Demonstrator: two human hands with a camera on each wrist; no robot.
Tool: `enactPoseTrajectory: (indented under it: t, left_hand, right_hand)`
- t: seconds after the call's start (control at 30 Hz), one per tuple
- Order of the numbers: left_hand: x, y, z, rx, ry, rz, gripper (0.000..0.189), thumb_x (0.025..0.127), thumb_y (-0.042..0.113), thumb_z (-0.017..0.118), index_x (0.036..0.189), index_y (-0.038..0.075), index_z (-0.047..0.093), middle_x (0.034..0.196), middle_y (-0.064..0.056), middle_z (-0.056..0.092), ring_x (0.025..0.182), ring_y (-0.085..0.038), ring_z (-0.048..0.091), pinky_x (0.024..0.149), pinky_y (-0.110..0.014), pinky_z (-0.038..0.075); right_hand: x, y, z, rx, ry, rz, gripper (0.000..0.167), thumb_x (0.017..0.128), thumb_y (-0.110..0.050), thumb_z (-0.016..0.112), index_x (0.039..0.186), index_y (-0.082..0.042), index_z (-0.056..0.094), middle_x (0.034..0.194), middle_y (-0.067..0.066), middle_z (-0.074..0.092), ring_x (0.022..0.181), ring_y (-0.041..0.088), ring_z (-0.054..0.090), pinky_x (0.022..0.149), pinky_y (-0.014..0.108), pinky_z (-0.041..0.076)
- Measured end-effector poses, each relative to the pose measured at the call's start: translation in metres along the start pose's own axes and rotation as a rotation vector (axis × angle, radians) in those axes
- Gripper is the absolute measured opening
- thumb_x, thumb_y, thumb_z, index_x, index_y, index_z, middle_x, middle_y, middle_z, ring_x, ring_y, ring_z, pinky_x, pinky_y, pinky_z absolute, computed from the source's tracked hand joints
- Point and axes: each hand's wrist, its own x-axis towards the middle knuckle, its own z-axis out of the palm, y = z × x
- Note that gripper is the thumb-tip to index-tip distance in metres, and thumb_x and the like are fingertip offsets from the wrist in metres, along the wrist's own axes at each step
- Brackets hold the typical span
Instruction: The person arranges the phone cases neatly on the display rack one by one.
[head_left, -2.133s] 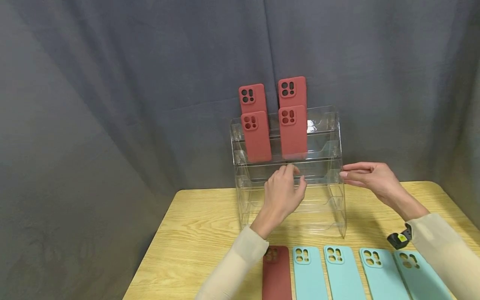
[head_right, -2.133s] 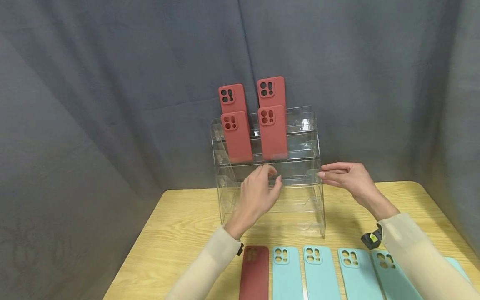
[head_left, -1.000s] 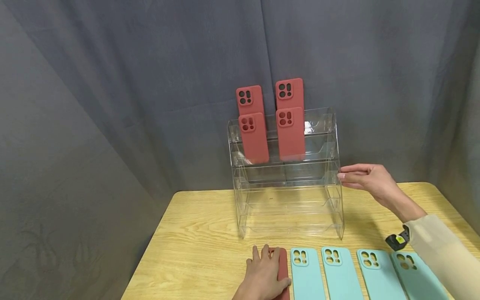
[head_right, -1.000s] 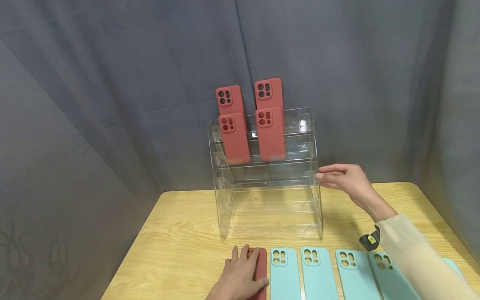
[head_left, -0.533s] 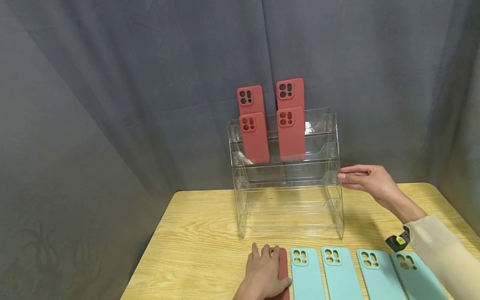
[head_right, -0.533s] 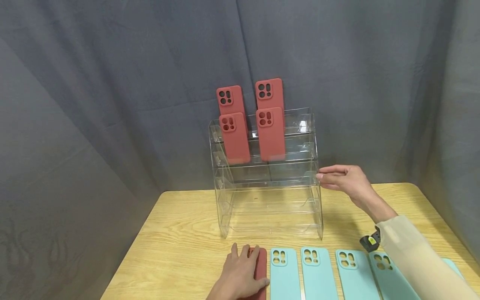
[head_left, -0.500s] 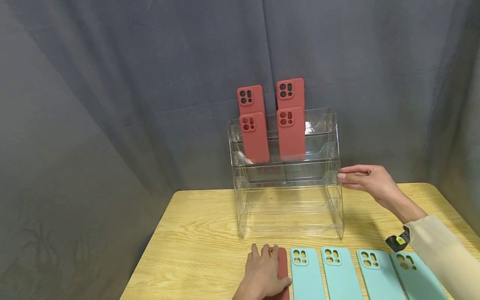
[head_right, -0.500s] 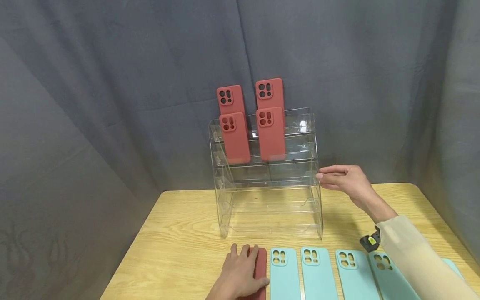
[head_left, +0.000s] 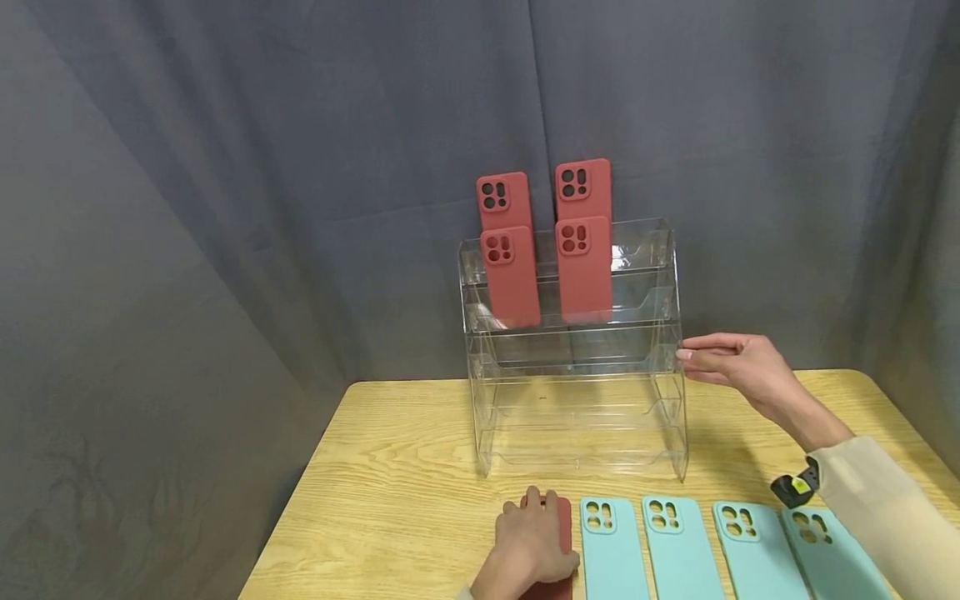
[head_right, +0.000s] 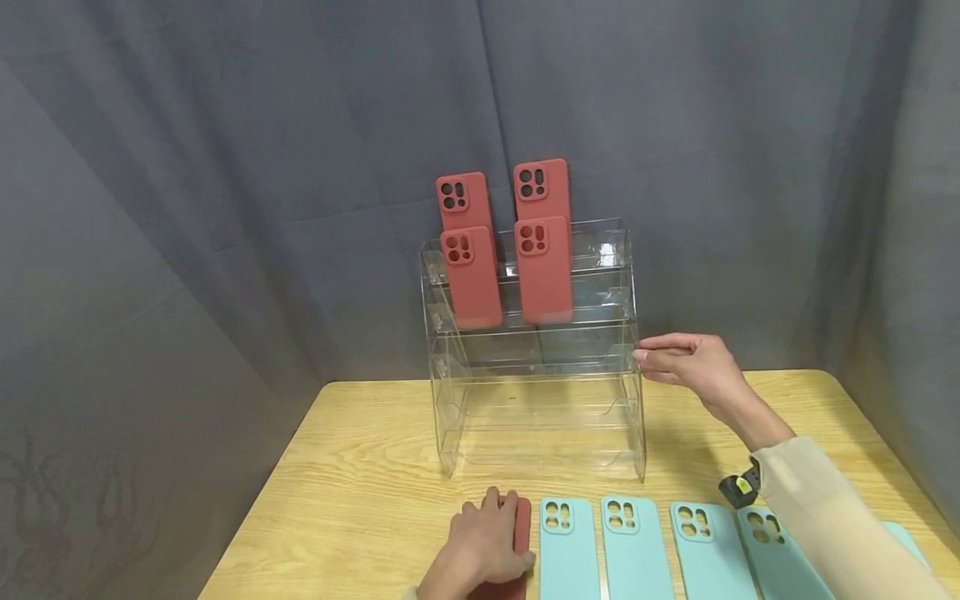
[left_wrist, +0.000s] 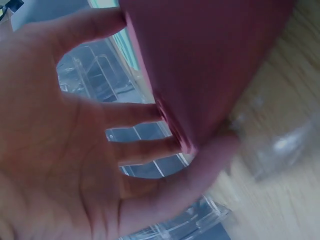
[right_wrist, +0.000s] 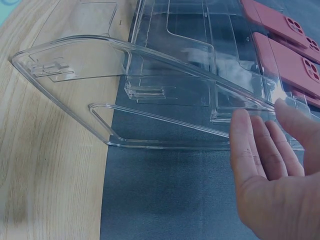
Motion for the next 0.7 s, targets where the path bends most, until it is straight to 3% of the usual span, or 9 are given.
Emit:
enactPoseTrajectory:
  t: [0.13, 0.3, 0.47, 0.7]
  left_hand:
    - [0.001, -0.002, 0.001, -0.026, 0.053, 0.001, 0.089, 0.08, 0.062, 0.077, 0.152, 0.015, 0.052, 0.143, -0.013, 0.057, 0.107, -0.042, 0.065, 0.08, -0.047, 0.061]
    - [0.0, -0.005, 0.001, -0.112, 0.167, 0.001, 0.088, 0.074, 0.056, 0.082, 0.146, 0.012, 0.057, 0.136, -0.014, 0.059, 0.096, -0.04, 0.065, 0.066, -0.048, 0.058]
    - [-0.006, -0.004, -0.011, -0.096, 0.377, 0.038, 0.082, 0.073, 0.048, 0.081, 0.143, 0.012, 0.058, 0.132, -0.012, 0.059, 0.082, -0.034, 0.061, 0.05, -0.041, 0.052]
    - [-0.01, 0.0, -0.047, -0.004, 0.655, 0.051, 0.086, 0.071, 0.051, 0.082, 0.145, 0.014, 0.057, 0.141, -0.013, 0.059, 0.08, -0.032, 0.063, 0.043, -0.034, 0.05]
  right_hand:
    - [0.001, 0.001, 0.0, 0.006, -0.002, -0.002, 0.065, 0.1, -0.033, 0.074, 0.144, 0.011, 0.054, 0.102, -0.023, 0.076, 0.099, 0.004, 0.077, 0.089, 0.023, 0.064]
    - [0.001, 0.002, 0.002, -0.006, -0.006, 0.015, 0.066, 0.1, -0.035, 0.074, 0.145, 0.009, 0.055, 0.102, -0.022, 0.075, 0.1, 0.003, 0.077, 0.089, 0.022, 0.064]
    - [-0.001, 0.001, 0.002, -0.009, -0.002, 0.008, 0.067, 0.099, -0.036, 0.074, 0.144, 0.009, 0.055, 0.103, -0.022, 0.076, 0.099, 0.003, 0.077, 0.087, 0.021, 0.064]
    - [-0.001, -0.002, 0.003, -0.036, 0.009, 0.023, 0.068, 0.099, -0.039, 0.075, 0.145, 0.007, 0.056, 0.102, -0.024, 0.073, 0.097, -0.001, 0.076, 0.087, 0.019, 0.063]
